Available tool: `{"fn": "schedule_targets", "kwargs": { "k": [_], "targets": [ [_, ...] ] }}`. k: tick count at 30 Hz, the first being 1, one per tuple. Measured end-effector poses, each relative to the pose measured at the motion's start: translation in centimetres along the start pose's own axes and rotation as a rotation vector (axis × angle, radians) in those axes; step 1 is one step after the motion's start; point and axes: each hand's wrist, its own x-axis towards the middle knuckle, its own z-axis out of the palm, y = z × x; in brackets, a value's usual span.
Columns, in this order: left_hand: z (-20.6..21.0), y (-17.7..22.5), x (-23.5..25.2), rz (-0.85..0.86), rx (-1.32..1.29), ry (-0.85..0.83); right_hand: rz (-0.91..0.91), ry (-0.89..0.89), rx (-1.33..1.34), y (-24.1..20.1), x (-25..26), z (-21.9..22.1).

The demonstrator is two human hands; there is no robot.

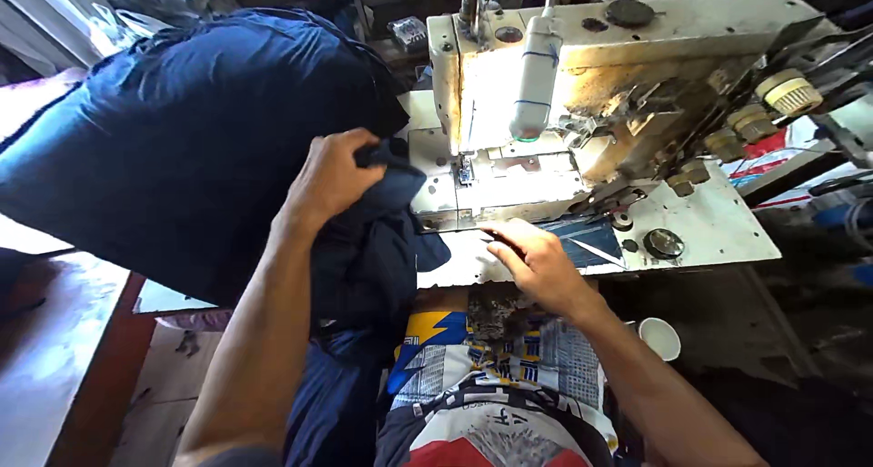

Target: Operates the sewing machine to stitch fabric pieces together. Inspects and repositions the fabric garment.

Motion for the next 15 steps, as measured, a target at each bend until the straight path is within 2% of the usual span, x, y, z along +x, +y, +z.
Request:
{"fn": "schedule_targets", "kwargs": {
  "k": [4, 9, 12, 15],
  "targets": [
    [-0.4, 3.0, -7.1, 0.075, -0.075, 0.039, -0.129, 0.093, -0.329, -0.5, 3.8, 0.6],
    [1.0, 4.7, -8.9, 0.111, -0.065, 0.134, -0.223, 0.064, -0.447, -1.3, 8.2, 2.4],
    [0.1, 5.1, -9.6, 0.152, -0.142, 0.186, -0.28, 0.062, -0.369, -1.7, 9.0, 3.0],
    [-3.2, 5.8, -11.3, 0.112, -0.099, 0.269, -0.241, 0.096, -0.051, -4.3, 7.7, 1.9]
  ]
}}
